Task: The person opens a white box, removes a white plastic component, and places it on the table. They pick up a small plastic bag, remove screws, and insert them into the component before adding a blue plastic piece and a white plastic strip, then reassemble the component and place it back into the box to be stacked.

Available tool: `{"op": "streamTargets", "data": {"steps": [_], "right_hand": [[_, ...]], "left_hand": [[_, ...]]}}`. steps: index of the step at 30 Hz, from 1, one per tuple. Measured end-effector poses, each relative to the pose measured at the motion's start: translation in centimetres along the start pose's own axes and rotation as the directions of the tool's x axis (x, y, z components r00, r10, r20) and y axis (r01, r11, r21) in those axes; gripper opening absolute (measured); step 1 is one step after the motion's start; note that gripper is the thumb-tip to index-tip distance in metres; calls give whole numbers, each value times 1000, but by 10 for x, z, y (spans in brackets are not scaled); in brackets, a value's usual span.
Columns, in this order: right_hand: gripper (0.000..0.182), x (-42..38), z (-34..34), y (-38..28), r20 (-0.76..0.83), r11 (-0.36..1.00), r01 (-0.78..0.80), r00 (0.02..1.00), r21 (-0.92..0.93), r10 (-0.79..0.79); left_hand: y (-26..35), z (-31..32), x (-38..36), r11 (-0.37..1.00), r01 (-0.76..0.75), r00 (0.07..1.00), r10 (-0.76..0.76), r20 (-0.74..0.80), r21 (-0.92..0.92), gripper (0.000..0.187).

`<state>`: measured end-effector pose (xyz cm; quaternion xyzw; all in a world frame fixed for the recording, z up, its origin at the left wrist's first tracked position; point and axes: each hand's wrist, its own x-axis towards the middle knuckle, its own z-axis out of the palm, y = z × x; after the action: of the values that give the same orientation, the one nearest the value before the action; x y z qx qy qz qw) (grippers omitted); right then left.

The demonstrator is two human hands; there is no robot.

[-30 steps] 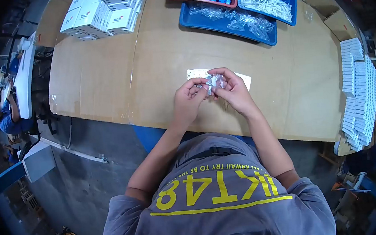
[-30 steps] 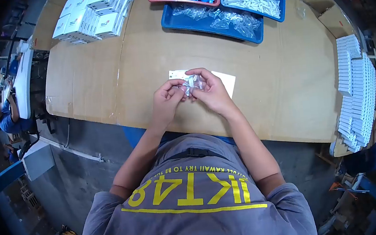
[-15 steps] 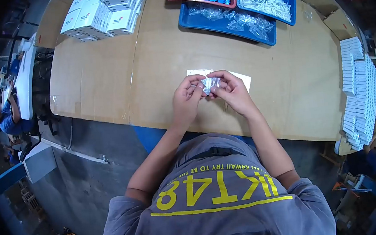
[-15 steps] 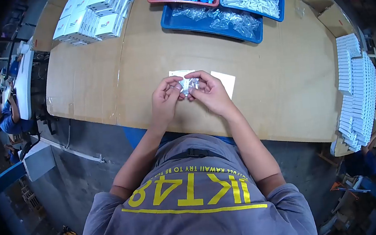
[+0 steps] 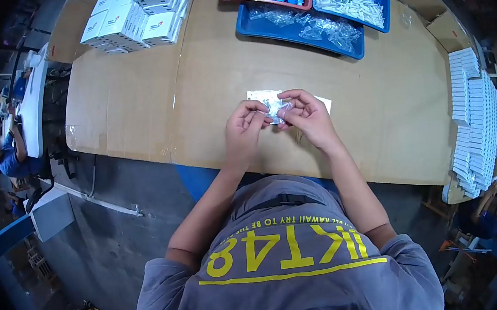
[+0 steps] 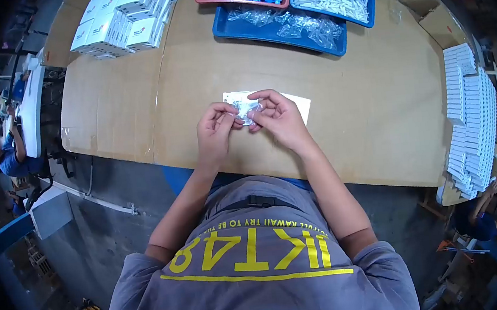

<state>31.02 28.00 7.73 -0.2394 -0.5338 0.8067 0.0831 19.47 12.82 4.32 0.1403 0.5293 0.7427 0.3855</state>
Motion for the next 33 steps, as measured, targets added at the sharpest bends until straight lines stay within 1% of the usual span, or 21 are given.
{"op": "streamTargets", "data": {"steps": [1, 4, 5, 7, 8, 10, 13, 16, 19, 22, 25, 28, 31, 33], "right_hand": [[34, 1, -2, 2, -11, 1000, 8, 1000, 0, -8], [35, 3, 0, 1, -31, 999, 36, 999, 11, -36], [35, 2, 1, 2, -39, 999, 42, 998, 17, -41], [36, 0, -1, 4, -6, 998, 57, 998, 10, -57], [36, 1, -1, 4, 13, 998, 67, 998, 6, -67], [37, 3, -3, 5, -7, 996, 85, 996, 11, -84], [39, 4, -5, 7, -42, 996, 83, 996, -7, -84], [40, 6, -10, 5, -52, 997, 64, 997, -35, -65], [40, 5, -10, 5, -31, 998, 38, 999, -42, -39], [39, 5, -8, 4, -18, 998, 48, 999, -32, -48], [35, 5, -7, 7, -36, 999, 47, 998, -23, -48], [31, 8, -10, 13, -34, 998, 53, 998, -25, -54], [28, 7, -9, 16, -28, 997, 52, 998, -61, -54], [28, 7, -9, 19, -22, 994, 63, 998, -93, -65]], "left_hand": [[0, -2, 0, 1000, 14, 1000, -14, 15, 13, 28], [11, 6, -5, 995, -25, 996, 17, 85, 94, 30], [11, 6, -4, 993, -43, 996, 33, 82, 114, 33], [11, 6, -1, 984, -80, 995, 69, 72, 157, 38], [14, 6, -2, 983, -80, 995, 70, 65, 163, 38], [22, 10, -2, 982, -80, 996, 72, 54, 171, 39], [12, 0, 1, 983, 22, 996, -37, 77, 184, 37], [10, -3, 3, 991, 67, 996, -73, 49, 116, 33], [8, -8, 3, 967, 42, 998, -54, 43, 249, 33], [10, -6, 3, 993, 0, 999, -4, 33, 118, 30], [12, -10, 3, 982, 59, 996, -69, 54, 181, 28], [6, -10, 6, 982, 58, 998, -61, 9, 179, 29], [4, -14, 8, 992, 22, 1000, -20, -23, 125, 24], [3, -18, 12, 989, 60, 998, -61, 3, 138, 24]]}}
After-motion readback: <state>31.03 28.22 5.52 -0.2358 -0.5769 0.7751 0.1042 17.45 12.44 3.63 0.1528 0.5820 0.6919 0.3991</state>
